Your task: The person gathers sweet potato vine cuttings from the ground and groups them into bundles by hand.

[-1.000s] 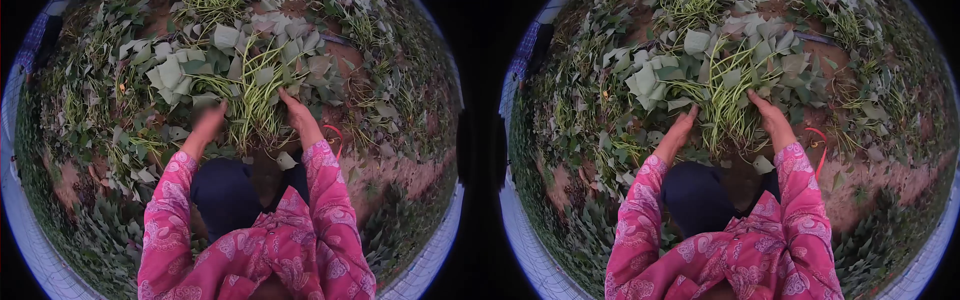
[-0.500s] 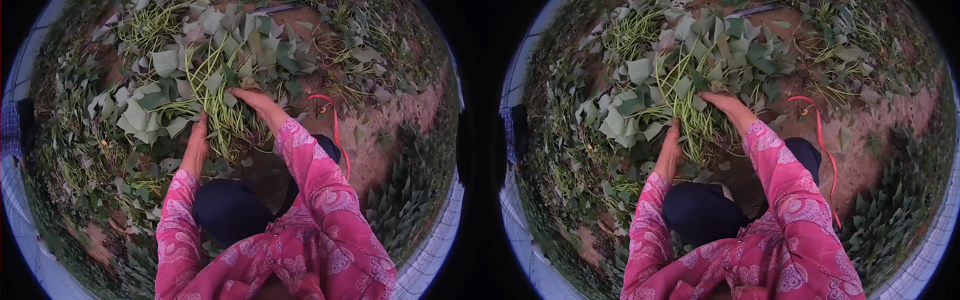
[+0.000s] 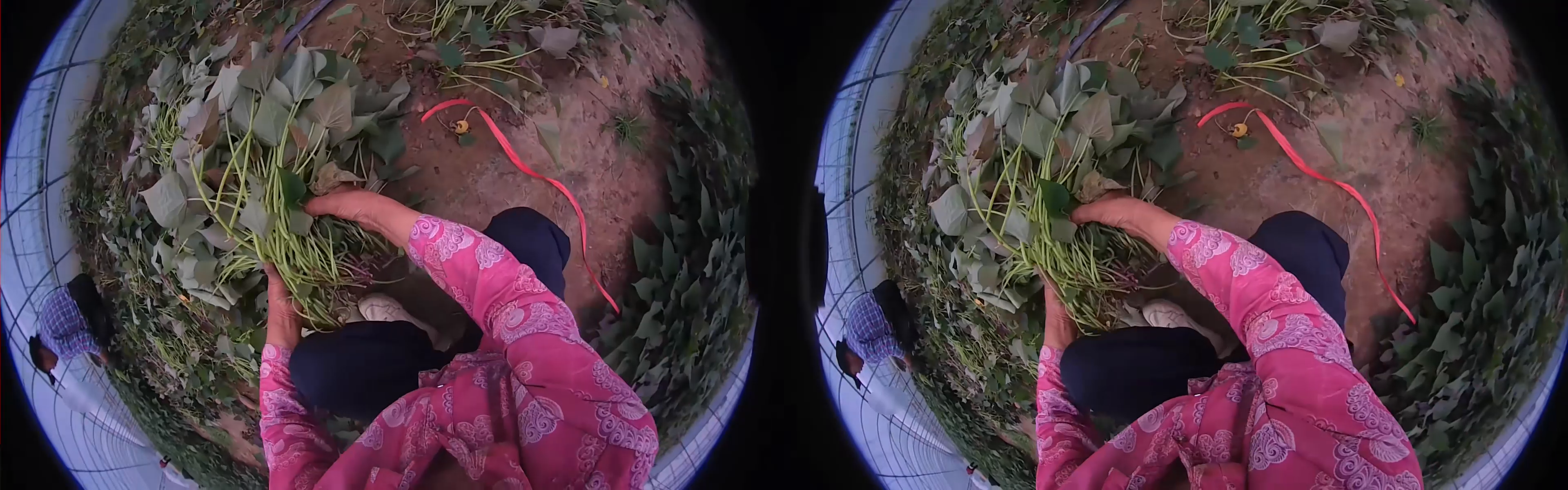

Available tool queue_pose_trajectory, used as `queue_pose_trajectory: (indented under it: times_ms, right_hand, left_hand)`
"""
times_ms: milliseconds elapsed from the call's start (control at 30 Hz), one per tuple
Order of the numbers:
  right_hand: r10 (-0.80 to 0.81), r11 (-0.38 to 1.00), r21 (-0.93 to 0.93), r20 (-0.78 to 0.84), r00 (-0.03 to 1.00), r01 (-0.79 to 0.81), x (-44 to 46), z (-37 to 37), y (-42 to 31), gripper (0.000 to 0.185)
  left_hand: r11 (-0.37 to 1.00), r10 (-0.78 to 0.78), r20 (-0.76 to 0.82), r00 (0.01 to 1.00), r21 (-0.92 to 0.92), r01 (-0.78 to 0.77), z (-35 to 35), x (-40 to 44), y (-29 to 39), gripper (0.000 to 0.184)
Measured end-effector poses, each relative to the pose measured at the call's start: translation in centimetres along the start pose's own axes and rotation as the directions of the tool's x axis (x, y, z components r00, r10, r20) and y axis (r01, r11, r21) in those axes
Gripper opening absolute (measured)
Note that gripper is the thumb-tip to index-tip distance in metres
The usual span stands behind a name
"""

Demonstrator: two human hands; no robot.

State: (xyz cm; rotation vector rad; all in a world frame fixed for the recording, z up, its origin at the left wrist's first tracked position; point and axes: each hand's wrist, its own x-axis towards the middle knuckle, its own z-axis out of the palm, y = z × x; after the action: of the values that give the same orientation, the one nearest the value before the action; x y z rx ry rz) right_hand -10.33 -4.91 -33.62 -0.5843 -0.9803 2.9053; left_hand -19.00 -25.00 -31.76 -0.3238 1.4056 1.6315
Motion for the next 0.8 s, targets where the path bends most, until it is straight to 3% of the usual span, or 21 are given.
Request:
queue_pose_trajectory:
  times_ms: [33,100,133,167,200,233,300,367,400,433,533,600,733,800]
  right_hand:
    - [0.062,0.998,0.008,0.037,0.997,-0.063,-0.1,0.4,-0.1,0.036]
    - [0.073,0.997,0.015,0.069,0.995,-0.074,-2.5,2.0,-3.6,0.036]
    - [-0.017,1.0,-0.006,0.104,0.994,0.018,-3.9,3.1,-5.4,0.036]
    - [-0.101,0.994,-0.023,0.135,0.986,0.105,-4.7,3.5,-6.9,0.036]
    - [-0.079,0.99,-0.107,0.14,0.987,0.095,-4.6,3.9,-8.0,0.037]
    - [-0.056,0.978,-0.191,0.139,0.989,0.082,-4.9,4.2,-9.3,0.038]
    - [-0.138,0.98,-0.126,0.133,0.981,0.155,-7.0,4.5,-11.0,0.034]
    - [-0.261,0.869,-0.41,0.097,0.96,0.278,-10.9,4.8,-14.8,0.037]
    - [-0.457,0.802,-0.362,0.141,0.878,0.475,-12.3,4.6,-16.4,0.033]
    - [-0.628,0.701,-0.299,0.171,0.759,0.648,-13.4,4.3,-17.6,0.031]
    - [-0.7,0.658,-0.305,0.09,0.709,0.689,-16.2,-0.5,-19.8,0.032]
    - [-0.76,0.61,-0.325,0.02,0.65,0.723,-20.5,-7.4,-22.6,0.033]
    - [-0.857,0.508,-0.4,-0.152,0.492,0.763,-36.4,-20.6,-23.0,0.036]
    - [-0.872,0.487,-0.424,-0.275,0.404,0.763,-42.0,-24.0,-19.9,0.037]
  left_hand:
    - [0.98,0.088,0.026,0.996,0.177,-0.092,0.0,-1.5,0.7,0.08]
    - [0.988,0.118,-0.024,0.993,0.099,-0.115,-4.0,-0.4,1.8,0.073]
    - [0.956,0.26,0.109,0.959,0.111,-0.272,-2.3,-2.9,2.6,0.062]
    - [0.939,0.306,0.024,0.952,0.16,-0.305,-3.5,-3.0,3.8,0.06]
    - [0.92,0.352,-0.057,0.934,0.207,-0.333,-4.4,-2.5,5.0,0.057]
    - [0.921,0.342,-0.041,0.939,0.214,-0.327,-3.1,-2.4,4.7,0.057]
    - [0.92,0.296,0.132,0.946,0.226,-0.32,-6.4,-3.1,4.3,0.056]
    - [0.901,0.27,0.295,0.917,0.258,-0.348,-6.1,-3.7,5.2,0.056]
    - [0.889,0.254,0.37,0.894,0.275,-0.366,-5.7,-4.1,6.1,0.055]
    - [0.877,0.229,0.435,0.871,0.297,-0.379,-4.0,-4.0,7.8,0.055]
    - [0.845,0.159,0.599,0.785,0.329,-0.422,2.5,-1.3,9.7,0.054]
    - [0.823,0.116,0.699,0.705,0.33,-0.462,7.9,5.5,15.7,0.053]
    - [0.795,-0.024,0.868,0.496,0.318,-0.516,29.1,7.4,1.1,0.052]
    - [0.787,-0.137,0.906,0.4,0.345,-0.512,36.3,3.8,-9.7,0.051]
